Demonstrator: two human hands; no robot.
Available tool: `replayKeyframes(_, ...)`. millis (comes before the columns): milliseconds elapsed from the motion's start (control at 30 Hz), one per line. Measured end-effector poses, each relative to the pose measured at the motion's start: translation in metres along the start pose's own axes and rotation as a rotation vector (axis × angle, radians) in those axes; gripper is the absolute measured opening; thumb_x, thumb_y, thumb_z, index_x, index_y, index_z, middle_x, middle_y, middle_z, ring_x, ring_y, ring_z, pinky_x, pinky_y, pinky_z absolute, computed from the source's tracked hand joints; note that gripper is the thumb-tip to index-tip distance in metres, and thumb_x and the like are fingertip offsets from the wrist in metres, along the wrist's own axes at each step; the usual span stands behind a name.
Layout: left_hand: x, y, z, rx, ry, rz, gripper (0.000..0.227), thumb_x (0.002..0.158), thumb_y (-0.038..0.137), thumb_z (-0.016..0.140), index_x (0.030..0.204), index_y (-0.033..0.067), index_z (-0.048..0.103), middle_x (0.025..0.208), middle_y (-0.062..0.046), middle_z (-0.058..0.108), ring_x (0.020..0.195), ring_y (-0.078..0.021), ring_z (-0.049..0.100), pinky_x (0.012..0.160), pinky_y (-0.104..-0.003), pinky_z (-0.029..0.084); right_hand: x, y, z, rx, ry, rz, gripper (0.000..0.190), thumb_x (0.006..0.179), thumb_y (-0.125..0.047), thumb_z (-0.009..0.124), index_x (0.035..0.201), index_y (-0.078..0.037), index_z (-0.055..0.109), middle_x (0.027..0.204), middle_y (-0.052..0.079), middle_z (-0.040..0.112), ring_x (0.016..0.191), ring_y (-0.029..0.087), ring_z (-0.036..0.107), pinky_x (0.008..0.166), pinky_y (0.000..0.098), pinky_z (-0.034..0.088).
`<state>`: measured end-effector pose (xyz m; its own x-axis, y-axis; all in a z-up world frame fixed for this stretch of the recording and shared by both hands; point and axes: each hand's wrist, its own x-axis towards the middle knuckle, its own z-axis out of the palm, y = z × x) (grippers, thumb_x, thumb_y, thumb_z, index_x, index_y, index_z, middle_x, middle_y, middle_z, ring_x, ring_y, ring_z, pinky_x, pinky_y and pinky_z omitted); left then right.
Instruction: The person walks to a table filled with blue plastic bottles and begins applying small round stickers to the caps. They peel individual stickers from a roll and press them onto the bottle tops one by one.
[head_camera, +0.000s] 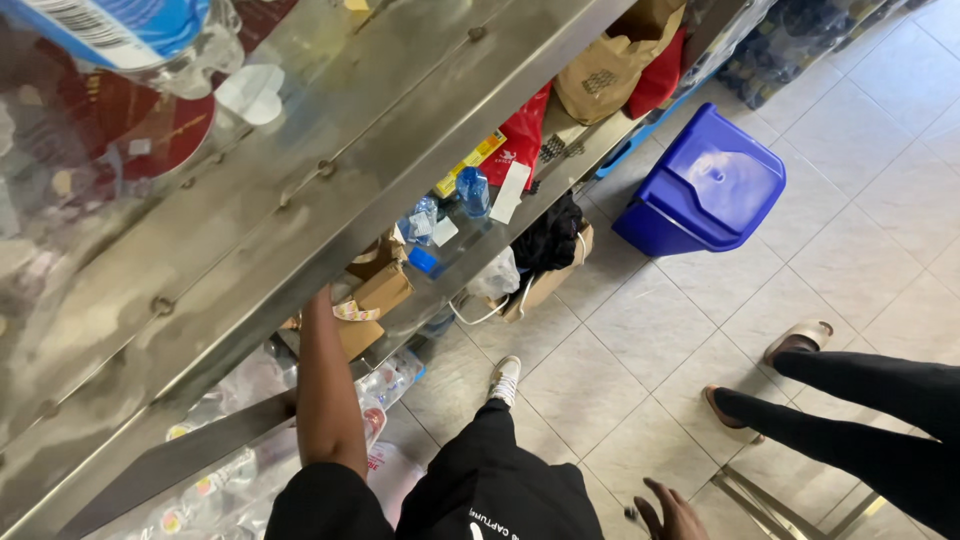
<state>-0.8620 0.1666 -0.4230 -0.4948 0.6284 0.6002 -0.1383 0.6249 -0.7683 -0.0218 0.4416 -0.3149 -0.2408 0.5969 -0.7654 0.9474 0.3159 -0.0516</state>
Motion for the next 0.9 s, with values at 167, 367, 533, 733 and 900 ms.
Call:
replayKeyframes(167, 0.051, -0.046, -0.001, -0.472, 0.33, -0.309, 0.042, 0.11, 0.047, 0.071, 0.137, 0.0148, 0.075, 0.129, -0.008, 0.075, 0.121, -0.0279, 0.069, 0.112, -0.048, 0.055, -0.002, -0.009, -0.012, 0.074, 0.097, -0.038, 0.057, 0.095, -0.071, 0.06, 0.148, -0.052, 0.062, 0.145, -0.014, 0.073, 0.132, 0.018, 0.074, 0.1, 0.0354, 0.061)
replayKeyframes(367, 0.048, -0.053, -0.043, -1.264, -0.269, -0.865, 0.027, 0.111, 0.036, 0.064, 0.129, 0.0171, 0.068, 0.125, -0.004, 0.068, 0.116, -0.0248, 0.063, 0.109, -0.043, 0.054, -0.02, -0.028, -0.043, 0.074, 0.095, -0.047, 0.055, 0.098, -0.065, 0.06, 0.151, -0.049, 0.061, 0.15, -0.011, 0.07, 0.134, 0.018, 0.074, 0.102, 0.0379, 0.063)
replayKeyframes(533, 0.056, -0.064, -0.067, -1.996, -0.967, -1.334, 0.012, 0.113, 0.026, 0.057, 0.123, 0.0198, 0.06, 0.123, 0.0, 0.06, 0.111, -0.0212, 0.057, 0.107, -0.038, 0.052, -0.03, -0.054, -0.061, 0.097, 0.084, -0.061, 0.054, 0.101, -0.06, 0.06, 0.153, -0.045, 0.06, 0.155, -0.007, 0.068, 0.136, 0.019, 0.073, 0.105, 0.0403, 0.065)
replayKeyframes(733, 0.117, -0.158, -0.244, -1.574, -0.428, -0.327, 0.025, 0.102, 0.001, 0.056, 0.126, 0.0028, 0.057, 0.134, -0.013, 0.061, 0.123, -0.0272, 0.057, 0.114, -0.041, 0.041, -0.063, -0.07, -0.094, 0.254, 0.673, -0.274, 0.033, 0.105, -0.04, 0.067, 0.137, -0.036, 0.076, 0.134, -0.008, 0.081, 0.109, 0.017, 0.082, 0.091, 0.0379, 0.068)
replayKeyframes(900, 0.145, -0.201, -0.434, -2.98, -1.008, -0.93, 0.034, 0.108, 0.036, 0.065, 0.113, 0.0037, 0.074, 0.079, -0.007, 0.072, 0.072, -0.0156, 0.067, 0.08, -0.033, 0.05, -0.121, -0.096, -0.168, 0.344, 1.006, -0.296, 0.028, 0.111, -0.021, 0.072, 0.139, -0.021, 0.079, 0.141, 0.008, 0.077, 0.09, 0.027, 0.071, 0.09, 0.0407, 0.059)
